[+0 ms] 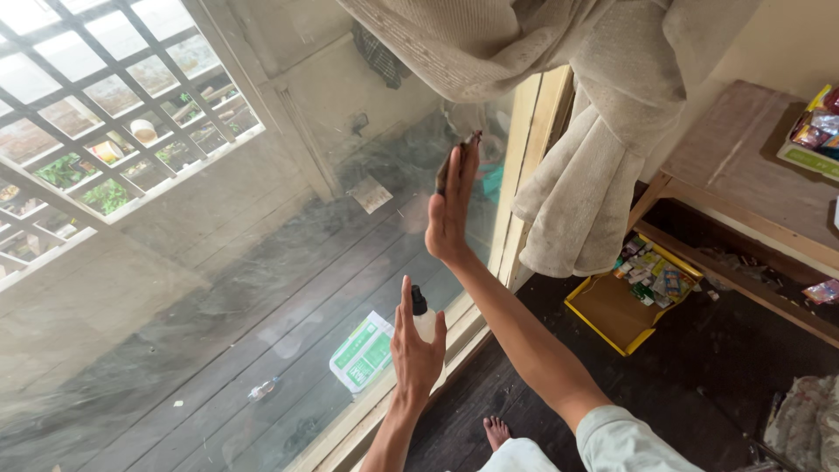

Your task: The person cleans a glass sliding door by spraying liquid from a bottle onto the surface and wiping it with a cloth. They move across the glass, applying the spray and wiping the entire area to remove dirt and streaks.

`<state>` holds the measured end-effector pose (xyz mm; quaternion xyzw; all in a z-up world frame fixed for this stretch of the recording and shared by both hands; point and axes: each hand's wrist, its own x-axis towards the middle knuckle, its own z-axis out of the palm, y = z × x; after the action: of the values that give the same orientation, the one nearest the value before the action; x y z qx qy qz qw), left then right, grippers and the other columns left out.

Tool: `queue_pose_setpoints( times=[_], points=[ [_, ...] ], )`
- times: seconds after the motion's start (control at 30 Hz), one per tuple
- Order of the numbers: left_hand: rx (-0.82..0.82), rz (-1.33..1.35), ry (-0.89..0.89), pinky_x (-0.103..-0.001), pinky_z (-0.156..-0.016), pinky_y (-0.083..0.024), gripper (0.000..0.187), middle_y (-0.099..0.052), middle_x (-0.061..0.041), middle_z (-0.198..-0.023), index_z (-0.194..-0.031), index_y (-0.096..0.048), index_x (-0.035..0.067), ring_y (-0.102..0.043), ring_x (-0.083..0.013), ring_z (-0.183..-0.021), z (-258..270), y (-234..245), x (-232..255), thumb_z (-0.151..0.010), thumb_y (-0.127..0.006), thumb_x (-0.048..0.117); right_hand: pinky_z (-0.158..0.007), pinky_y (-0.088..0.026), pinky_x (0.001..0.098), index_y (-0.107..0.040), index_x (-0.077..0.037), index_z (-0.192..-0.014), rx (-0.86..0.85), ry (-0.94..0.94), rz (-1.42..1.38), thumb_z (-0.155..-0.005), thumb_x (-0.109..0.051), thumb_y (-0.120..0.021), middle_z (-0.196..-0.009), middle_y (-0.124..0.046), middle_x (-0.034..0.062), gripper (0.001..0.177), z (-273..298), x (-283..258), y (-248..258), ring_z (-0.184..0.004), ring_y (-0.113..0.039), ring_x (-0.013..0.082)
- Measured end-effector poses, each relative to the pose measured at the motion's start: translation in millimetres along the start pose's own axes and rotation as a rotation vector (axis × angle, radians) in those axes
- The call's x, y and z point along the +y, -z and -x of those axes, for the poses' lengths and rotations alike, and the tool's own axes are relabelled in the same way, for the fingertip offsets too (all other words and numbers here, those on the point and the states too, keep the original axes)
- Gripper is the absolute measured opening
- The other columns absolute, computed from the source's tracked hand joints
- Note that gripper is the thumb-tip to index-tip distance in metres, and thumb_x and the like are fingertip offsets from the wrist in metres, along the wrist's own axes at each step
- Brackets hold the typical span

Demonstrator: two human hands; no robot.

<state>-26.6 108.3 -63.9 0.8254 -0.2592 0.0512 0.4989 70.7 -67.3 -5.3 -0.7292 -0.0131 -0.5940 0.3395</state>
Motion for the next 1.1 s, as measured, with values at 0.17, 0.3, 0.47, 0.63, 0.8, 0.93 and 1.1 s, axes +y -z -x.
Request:
queue_pose_setpoints(
  times=[0.17, 0.3, 0.47, 0.63, 0.8, 0.93, 1.1],
  points=[
    [0.020, -0.017, -0.027, -0.050, -0.091, -0.057, 0.086, -0.064, -0.021, -0.126, -0.161, -0.021, 0.015, -0.067, -0.0347, -0.114, 4.4, -0.3, -6.7, -0.091, -0.070, 0.022, -0.140, 0.002, 0.0535, 0.001, -0.009, -0.168, 0.118, -0.129, 0.055, -0.114, -0.058, -0.010, -0.178, 0.000, 0.0155, 0.074, 42.6, 42.0, -13.3, -0.168, 0.003, 0.0331],
    [0.021, 0.005, -0.005, -0.049, -0.090, -0.057, 0.085, -0.066, -0.019, -0.122, -0.161, -0.021, 0.016, -0.069, -0.0340, -0.112, 9.8, 6.7, -7.9, -0.091, -0.069, 0.023, -0.130, 0.002, 0.0515, 0.006, -0.006, -0.165, 0.170, -0.542, -0.028, -0.105, -0.068, -0.014, -0.174, 0.011, 0.0172, 0.089, 111.2, 81.8, -14.4, -0.162, 0.007, 0.0340],
    [0.020, 0.001, -0.003, -0.049, -0.089, -0.057, 0.085, -0.066, -0.020, -0.123, -0.161, -0.022, 0.016, -0.069, -0.0344, -0.110, 16.2, 14.0, -6.0, -0.091, -0.070, 0.023, -0.127, -0.003, 0.0471, 0.008, -0.014, -0.164, 0.165, -0.941, -0.142, -0.098, -0.071, -0.019, -0.172, 0.012, 0.0100, 0.090, 182.8, 133.7, -13.9, -0.159, 0.007, 0.0289],
    [0.017, 0.002, 0.009, -0.049, -0.088, -0.058, 0.085, -0.066, -0.019, -0.122, -0.161, -0.023, 0.017, -0.070, -0.0339, -0.109, 26.8, 19.1, -5.3, -0.091, -0.070, 0.023, -0.128, -0.001, 0.0457, 0.006, -0.015, -0.163, 0.181, -1.082, -0.173, -0.098, -0.071, -0.018, -0.173, 0.011, 0.0088, 0.089, 191.6, 148.7, -21.4, -0.160, 0.006, 0.0272],
    [0.019, -0.001, 0.027, -0.048, -0.089, -0.057, 0.085, -0.066, -0.019, -0.122, -0.161, -0.022, 0.016, -0.070, -0.0343, -0.109, 33.6, 33.7, -4.7, -0.090, -0.070, 0.022, -0.128, -0.003, 0.0512, 0.006, -0.011, -0.165, 0.189, -0.771, -0.122, -0.101, -0.070, -0.020, -0.173, 0.010, 0.0156, 0.091, 145.9, 73.8, -23.9, -0.160, 0.004, 0.0325],
    [0.059, 0.000, -0.011, -0.048, -0.091, -0.057, 0.085, -0.066, -0.020, -0.122, -0.161, -0.023, 0.014, -0.070, -0.0343, -0.109, 38.2, 46.4, -7.2, -0.090, -0.070, 0.020, -0.133, -0.001, 0.0553, 0.005, -0.009, -0.167, 0.183, -0.389, -0.063, -0.107, -0.069, -0.016, -0.176, 0.008, 0.0170, 0.087, 86.2, -1.1, -30.4, -0.164, 0.002, 0.0355],
    [0.096, -0.015, -0.049, -0.049, -0.091, -0.056, 0.085, -0.064, -0.024, -0.126, -0.160, -0.024, 0.011, -0.067, -0.0369, -0.112, 42.9, 58.2, -11.2, -0.090, -0.071, 0.017, -0.138, -0.002, 0.0554, -0.002, -0.013, -0.169, 0.010, 0.012, -0.005, -0.114, -0.056, -0.014, -0.177, 0.008, 0.0161, 0.071, 48.5, -52.0, -30.1, -0.166, 0.005, 0.0372]
  ],
)
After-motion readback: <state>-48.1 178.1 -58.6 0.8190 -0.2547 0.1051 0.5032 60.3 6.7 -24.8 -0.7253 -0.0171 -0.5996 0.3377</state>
